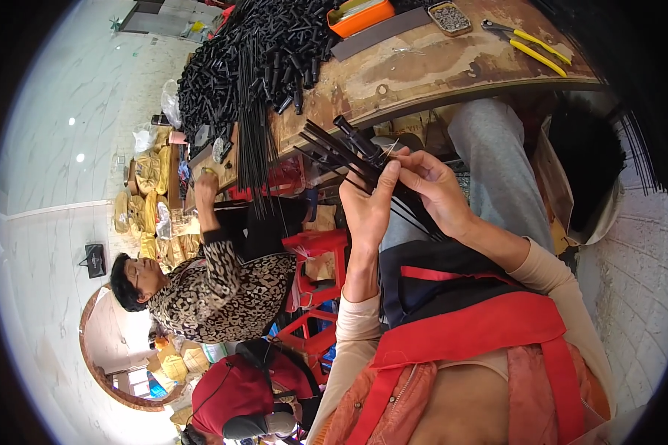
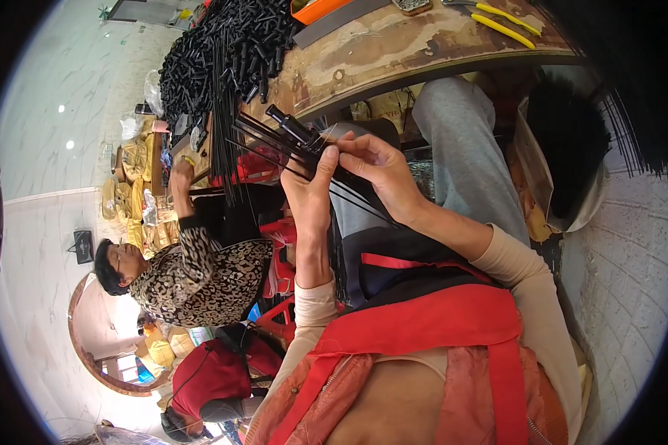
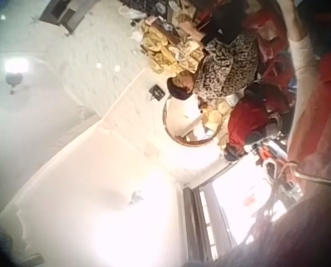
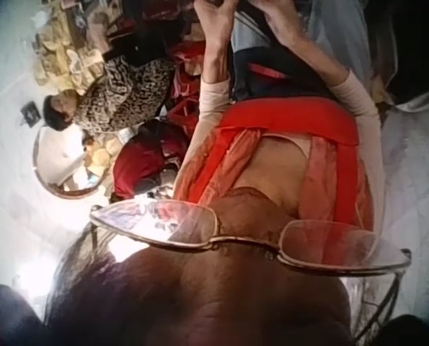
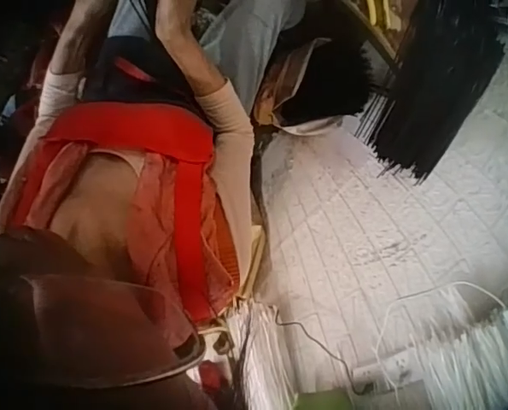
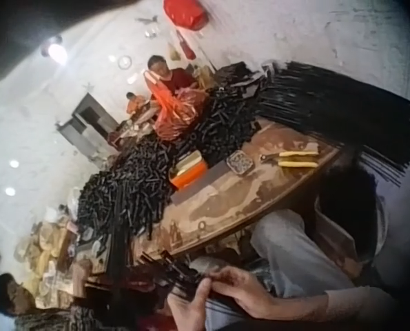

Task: Assembling brush or comb components by manually inserting and cutting black plastic rods at a manufacturing workbench.

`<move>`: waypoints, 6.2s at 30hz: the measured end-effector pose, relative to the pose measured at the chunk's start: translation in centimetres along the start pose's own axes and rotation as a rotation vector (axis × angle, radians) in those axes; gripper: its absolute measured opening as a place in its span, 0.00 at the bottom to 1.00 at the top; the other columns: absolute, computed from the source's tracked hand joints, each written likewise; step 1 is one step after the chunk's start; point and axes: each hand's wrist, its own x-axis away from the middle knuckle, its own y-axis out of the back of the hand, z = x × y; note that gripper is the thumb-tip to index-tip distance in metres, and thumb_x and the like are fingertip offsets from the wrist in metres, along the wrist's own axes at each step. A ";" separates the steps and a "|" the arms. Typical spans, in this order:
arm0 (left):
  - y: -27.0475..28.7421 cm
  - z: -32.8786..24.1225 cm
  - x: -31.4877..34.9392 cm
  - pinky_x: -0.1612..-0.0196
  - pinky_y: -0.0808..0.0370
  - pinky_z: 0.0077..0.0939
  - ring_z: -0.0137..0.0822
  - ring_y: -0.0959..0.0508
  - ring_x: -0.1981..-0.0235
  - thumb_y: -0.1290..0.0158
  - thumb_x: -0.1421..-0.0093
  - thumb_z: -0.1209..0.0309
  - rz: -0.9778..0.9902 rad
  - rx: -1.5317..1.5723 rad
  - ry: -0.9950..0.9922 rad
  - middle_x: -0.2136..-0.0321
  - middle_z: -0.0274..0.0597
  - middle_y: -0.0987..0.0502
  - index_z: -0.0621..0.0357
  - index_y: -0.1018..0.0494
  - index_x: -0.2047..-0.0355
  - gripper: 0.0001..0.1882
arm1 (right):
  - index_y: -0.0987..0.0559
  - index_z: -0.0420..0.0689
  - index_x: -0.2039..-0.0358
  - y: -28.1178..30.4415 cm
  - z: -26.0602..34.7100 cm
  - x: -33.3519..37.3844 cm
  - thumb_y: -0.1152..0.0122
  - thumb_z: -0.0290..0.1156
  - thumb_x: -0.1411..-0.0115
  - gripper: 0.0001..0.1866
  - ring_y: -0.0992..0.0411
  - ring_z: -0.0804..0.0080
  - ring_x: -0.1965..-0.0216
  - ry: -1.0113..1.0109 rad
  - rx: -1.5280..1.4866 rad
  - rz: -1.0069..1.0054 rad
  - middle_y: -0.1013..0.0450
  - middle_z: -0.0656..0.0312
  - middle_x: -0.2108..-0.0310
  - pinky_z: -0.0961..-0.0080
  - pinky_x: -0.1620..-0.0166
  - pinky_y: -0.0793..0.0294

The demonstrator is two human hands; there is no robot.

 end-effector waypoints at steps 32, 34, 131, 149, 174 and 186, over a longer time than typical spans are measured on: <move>1.4 0.3 -1.3 0.47 0.26 0.36 0.47 0.23 0.49 0.51 0.36 0.79 0.157 -0.114 0.028 0.63 0.50 0.20 0.72 0.26 0.62 0.07 | 0.29 0.41 0.41 1.0 -0.8 -1.0 0.47 0.34 0.33 0.21 0.34 0.82 0.48 -0.135 0.052 0.130 0.28 0.68 0.49 0.81 0.42 0.38; 0.6 -0.4 -1.7 0.48 0.27 0.34 0.44 0.23 0.50 0.51 0.36 0.79 0.109 -0.114 0.112 0.61 0.52 0.20 0.72 0.26 0.61 0.07 | 0.29 0.41 0.41 0.8 0.2 -1.4 0.47 0.34 0.32 0.21 0.33 0.82 0.49 -0.158 0.054 0.129 0.28 0.68 0.49 0.81 0.42 0.37; 0.2 3.1 0.8 0.72 0.39 0.20 0.23 0.38 0.75 0.49 0.35 0.52 0.626 0.471 0.062 0.76 0.30 0.36 0.67 0.36 0.46 0.30 | 0.29 0.34 0.61 -2.8 18.0 3.7 0.65 0.67 0.36 0.40 0.37 0.75 0.89 -1.307 0.386 0.123 0.33 0.55 0.84 0.81 0.85 0.38; -0.7 3.8 0.6 0.75 0.41 0.17 0.20 0.39 0.78 0.52 0.31 0.63 0.448 0.293 0.032 0.80 0.27 0.36 0.59 0.33 0.67 0.12 | 0.29 0.39 0.67 -8.8 20.1 1.5 0.53 0.47 0.31 0.21 0.33 0.78 0.84 -0.861 1.573 0.228 0.31 0.60 0.82 0.80 0.81 0.35; -0.2 4.1 0.7 0.77 0.40 0.18 0.22 0.39 0.79 0.51 0.32 0.68 0.383 0.516 0.045 0.80 0.28 0.38 0.59 0.35 0.68 0.09 | 0.33 0.55 0.36 -2.5 14.7 2.2 0.43 0.21 0.49 0.37 0.35 0.57 0.57 0.644 2.343 0.396 0.35 0.54 0.57 0.63 0.51 0.35; 0.1 4.6 1.6 0.76 0.40 0.19 0.22 0.39 0.80 0.47 0.35 0.68 0.470 0.522 0.055 0.82 0.28 0.37 0.58 0.34 0.68 0.09 | 0.32 0.49 0.39 -6.8 19.6 2.1 0.33 0.32 0.49 0.35 0.31 0.69 0.75 0.580 2.521 0.842 0.33 0.64 0.76 0.74 0.69 0.32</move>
